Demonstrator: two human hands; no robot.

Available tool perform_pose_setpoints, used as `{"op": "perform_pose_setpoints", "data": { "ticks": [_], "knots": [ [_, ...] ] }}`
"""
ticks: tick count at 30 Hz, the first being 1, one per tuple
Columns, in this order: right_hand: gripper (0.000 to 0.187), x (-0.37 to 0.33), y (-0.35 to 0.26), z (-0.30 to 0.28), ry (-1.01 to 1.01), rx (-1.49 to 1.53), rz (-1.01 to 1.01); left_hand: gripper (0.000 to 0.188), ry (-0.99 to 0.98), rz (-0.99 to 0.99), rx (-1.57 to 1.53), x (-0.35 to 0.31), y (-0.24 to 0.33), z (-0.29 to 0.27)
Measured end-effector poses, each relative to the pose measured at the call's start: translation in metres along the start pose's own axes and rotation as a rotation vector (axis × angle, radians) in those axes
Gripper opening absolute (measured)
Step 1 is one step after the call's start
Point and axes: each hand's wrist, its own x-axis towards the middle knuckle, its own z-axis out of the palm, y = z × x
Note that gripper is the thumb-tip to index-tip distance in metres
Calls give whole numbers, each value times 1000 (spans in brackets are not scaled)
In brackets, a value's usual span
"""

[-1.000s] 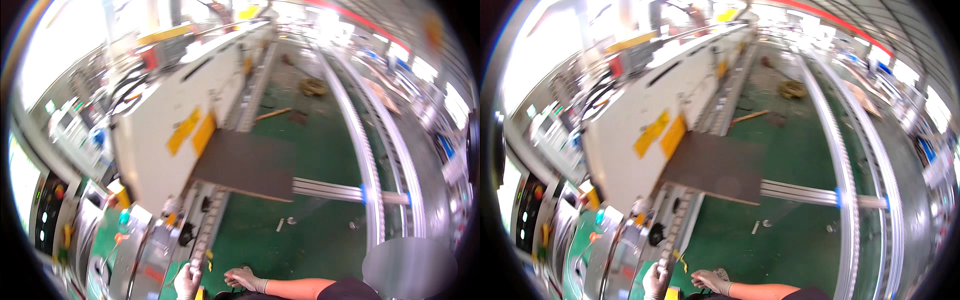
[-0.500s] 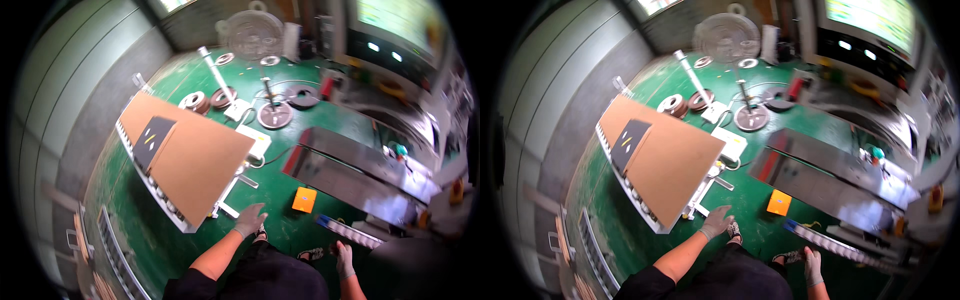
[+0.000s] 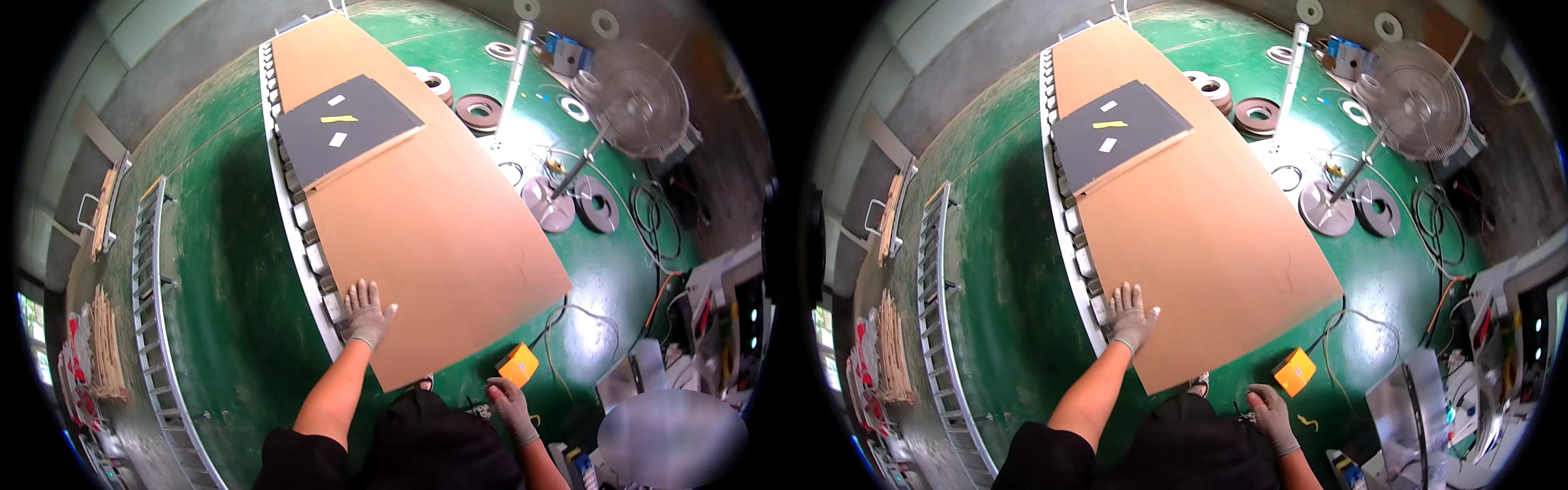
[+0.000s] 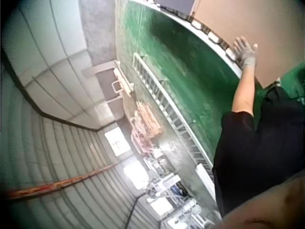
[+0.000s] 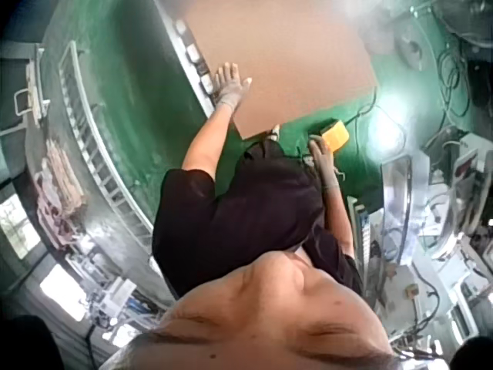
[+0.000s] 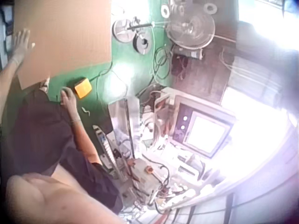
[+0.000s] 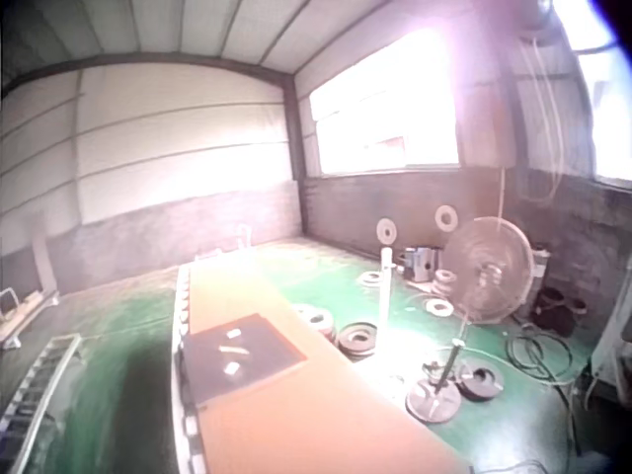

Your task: The person picks up dark gray wood panels one by one and feeds them into an edging machine, then places a larger light wood panel onto a conveyor belt.

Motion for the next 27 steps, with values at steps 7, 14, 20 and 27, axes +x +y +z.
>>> {"op": "perform_pose_setpoints", "data": {
  "ticks": [7, 14, 20, 27],
  "knots": [
    [29, 119, -76, 25, -90, -219, -168, 81, 177, 42, -120, 56, 17, -19],
    [30, 347, -171, 45, -57, 144, -171, 47, 352, -166, -873, 134, -28, -36],
    [41, 541, -304, 110, 51, 206, -388, 55, 766, -605, -1550, 278, -102, -97],
    [63, 641, -383, 181, 464, -482, -949, 58, 868, -606, -1178, 358, -68, -114]
  ]
}}
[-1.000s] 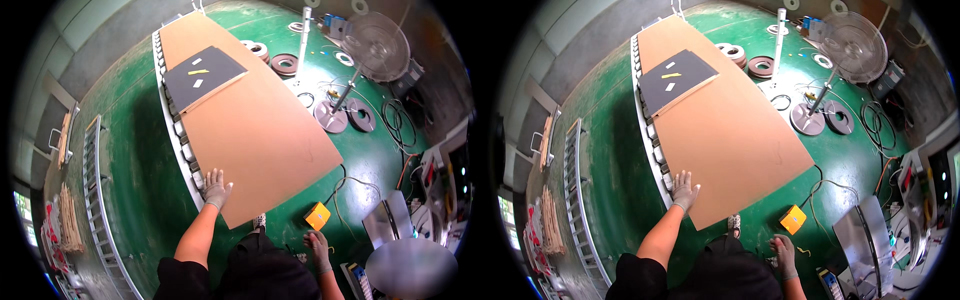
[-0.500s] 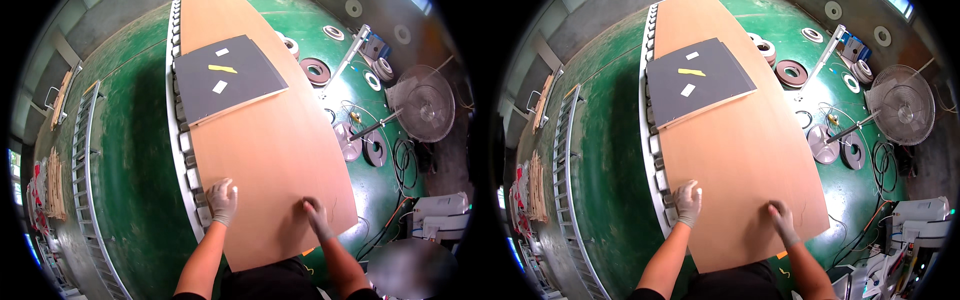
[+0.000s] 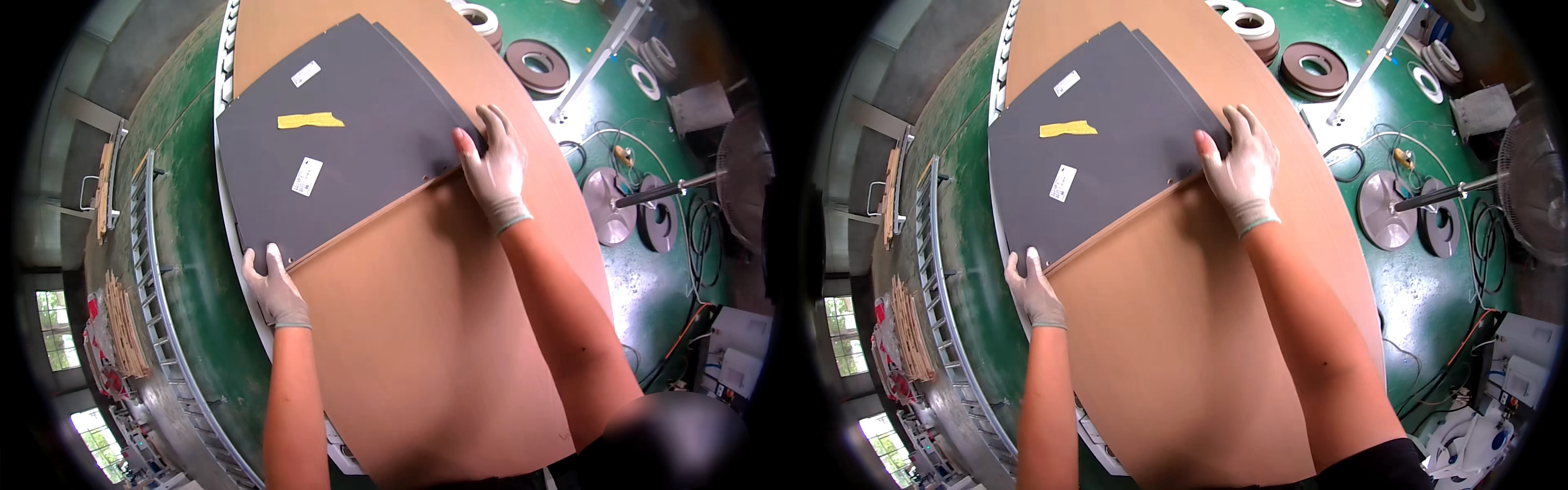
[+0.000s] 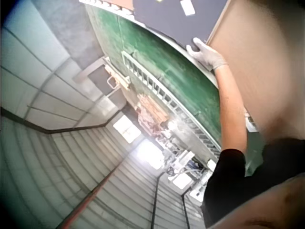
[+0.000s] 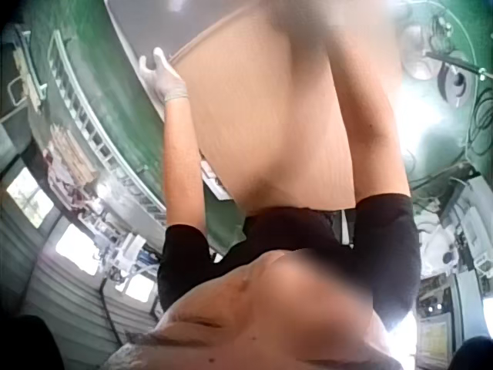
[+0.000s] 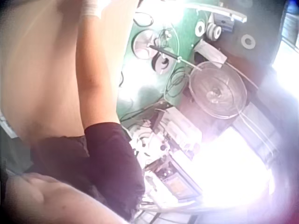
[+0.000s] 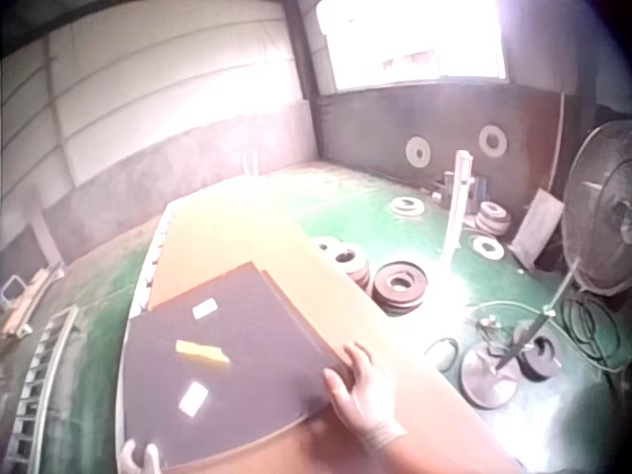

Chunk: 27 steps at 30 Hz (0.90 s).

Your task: The person picks up dark gray wood panels one by one and feeds them into an edging machine, then places a larger light wood panel onto a conveyor belt.

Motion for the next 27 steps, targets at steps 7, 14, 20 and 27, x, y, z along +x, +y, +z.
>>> {"op": "perform_pose_setpoints", "data": {
  "ticks": [7, 14, 20, 27],
  "knots": [
    [52, 13, -3, -1, -100, -131, 97, 59, -169, -58, -278, -28, -4, -14],
    [45, -30, 4, -47, -274, 13, 206, 40, -310, -185, -329, -25, -19, -61],
    [39, -120, 18, -139, -265, 23, 144, 26, -595, -231, -121, -101, -29, -132],
    [35, -276, 21, -285, -509, -140, 446, 32, -814, -235, 398, -202, -60, -265]
  ]
}}
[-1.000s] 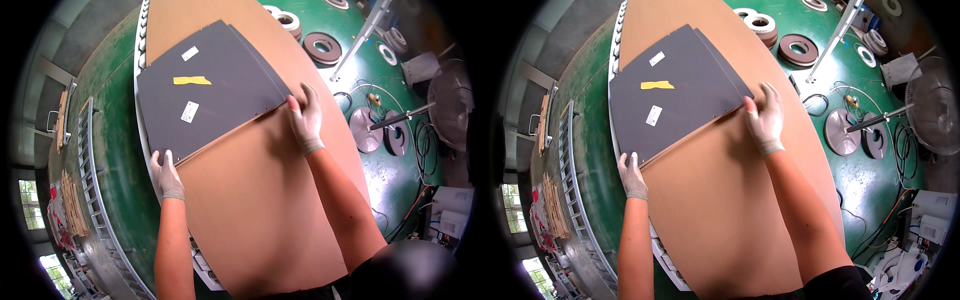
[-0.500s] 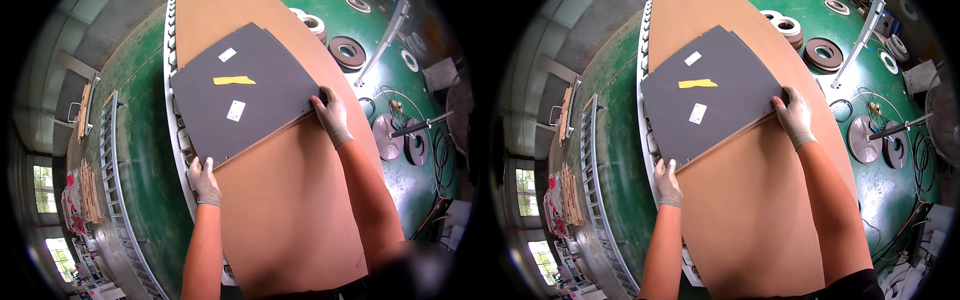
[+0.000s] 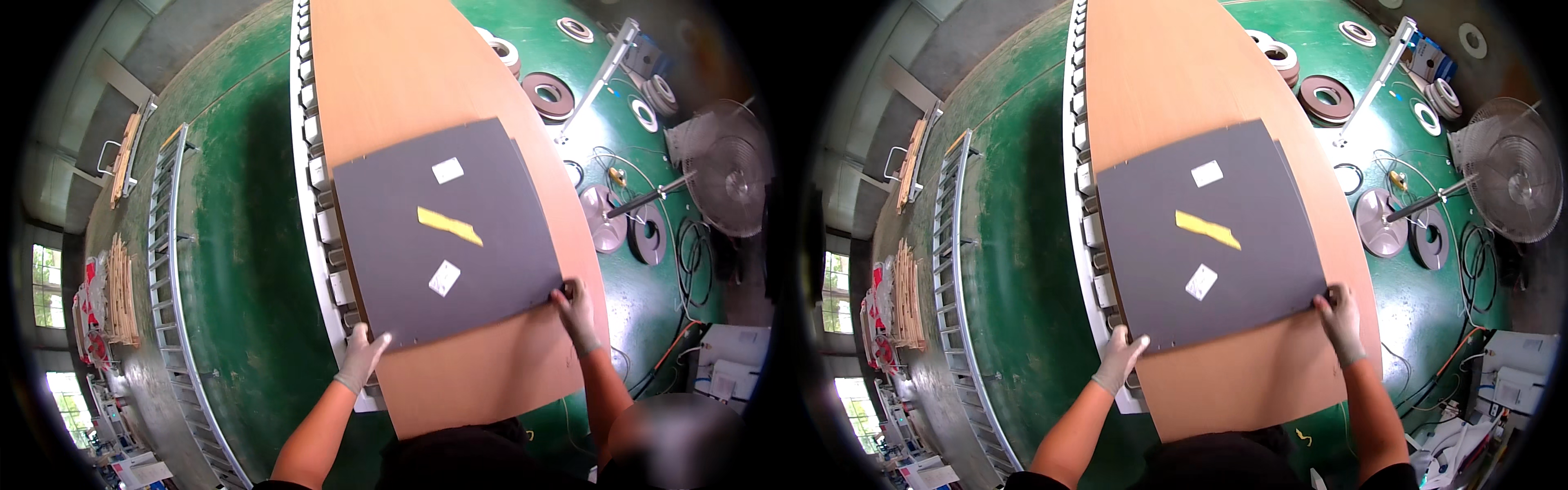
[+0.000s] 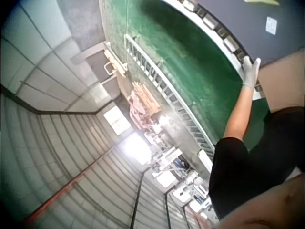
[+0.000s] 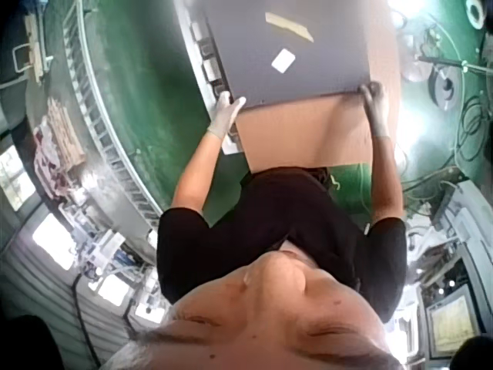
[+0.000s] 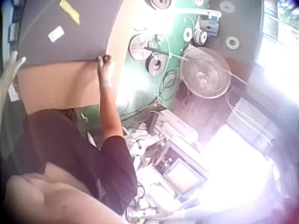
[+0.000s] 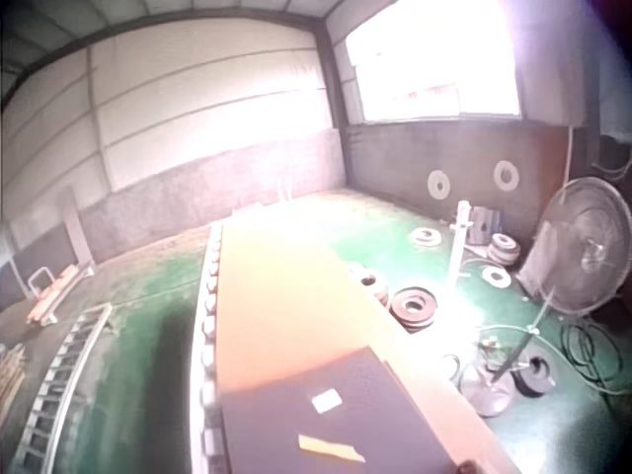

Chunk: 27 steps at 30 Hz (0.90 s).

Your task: The person picks up dark gray wood panels one by one and feeds them into an edging machine, then places a larger light wood panel onto a conveyor belt.

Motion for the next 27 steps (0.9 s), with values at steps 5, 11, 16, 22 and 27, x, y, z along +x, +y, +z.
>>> {"op": "perform_pose_setpoints", "data": {
  "ticks": [5, 11, 16, 22, 27],
  "knots": [
    [50, -116, 38, -13, -99, -187, 229, 45, -164, -266, 35, -72, 0, 0],
    [54, -188, 65, -7, -5, 54, 440, 44, -142, -310, -156, -113, -12, 11],
    [45, -162, 69, 2, 75, 180, 305, 34, 29, 103, -84, -77, -49, 27],
    [42, -84, 28, -10, 190, -9, 113, 44, -98, -156, -81, -46, 19, 19],
    [32, -72, 65, -7, 163, 279, 203, 51, -277, -208, -5, -80, 9, 22]
  ]
}}
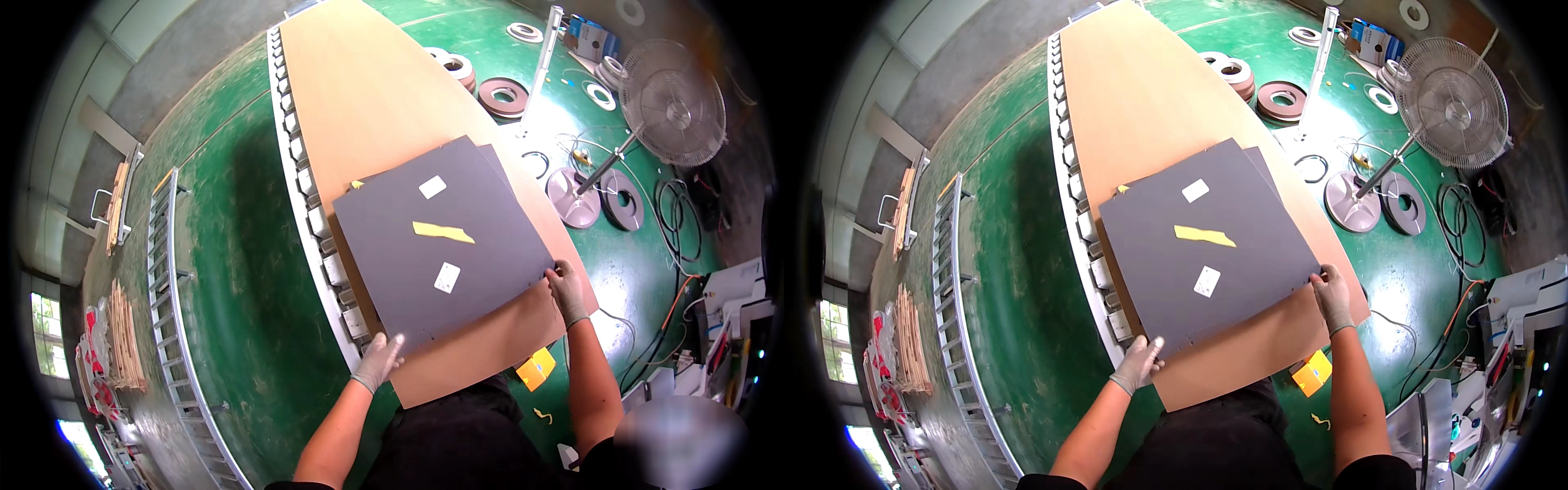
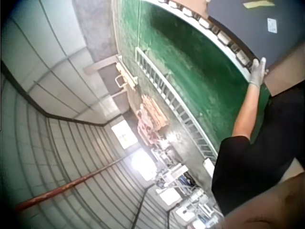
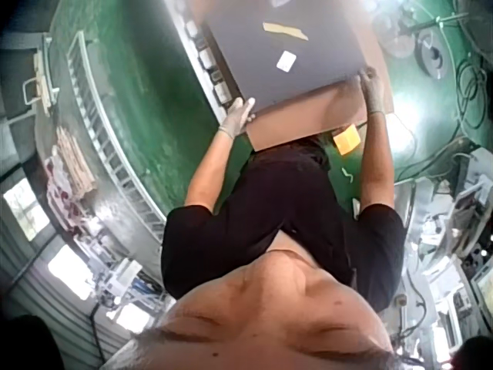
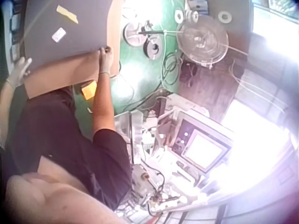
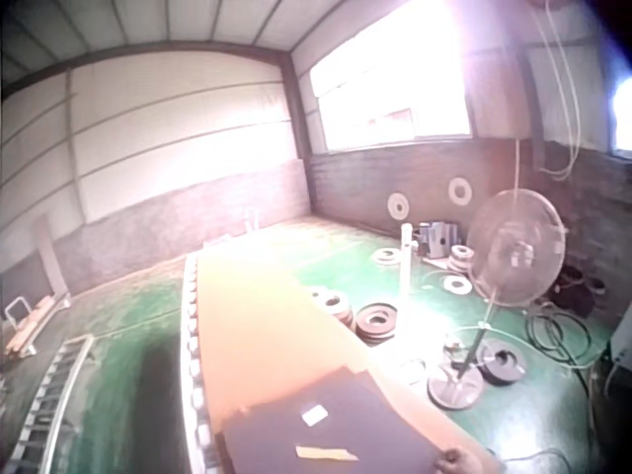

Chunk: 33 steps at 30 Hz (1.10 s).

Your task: The person picks up dark gray wood panels one by one and feeds them into an edging machine, then places a larger light wood panel onto a conveyor belt.

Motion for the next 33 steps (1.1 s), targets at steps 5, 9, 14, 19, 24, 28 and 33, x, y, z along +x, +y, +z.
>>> {"op": "perform_pose_setpoints", "data": {
  "ticks": [5, 9, 14, 19, 24, 28, 33],
  "knots": [
    [24, -58, 55, -13, -22, -8, 12, 61, -96, 110, 276, -41, -47, 7],
    [23, -126, 56, -30, -128, 19, 141, 79, -48, 67, 509, -59, -93, -14],
    [37, -172, 29, -26, -288, 311, 335, 64, 27, 95, -158, -34, -113, -39],
    [44, -162, 28, -12, -306, 223, 309, 54, 140, 217, -542, 4, -42, -37],
    [51, -208, 24, -34, -624, 321, 396, 51, 154, 280, -384, 15, -38, -61],
    [56, -247, 48, -13, -545, 376, 186, 46, 131, 258, -398, -12, -40, -59],
    [56, -281, 15, -19, -285, 254, 279, 45, 230, 257, -436, -26, -60, -43]
  ]
}}
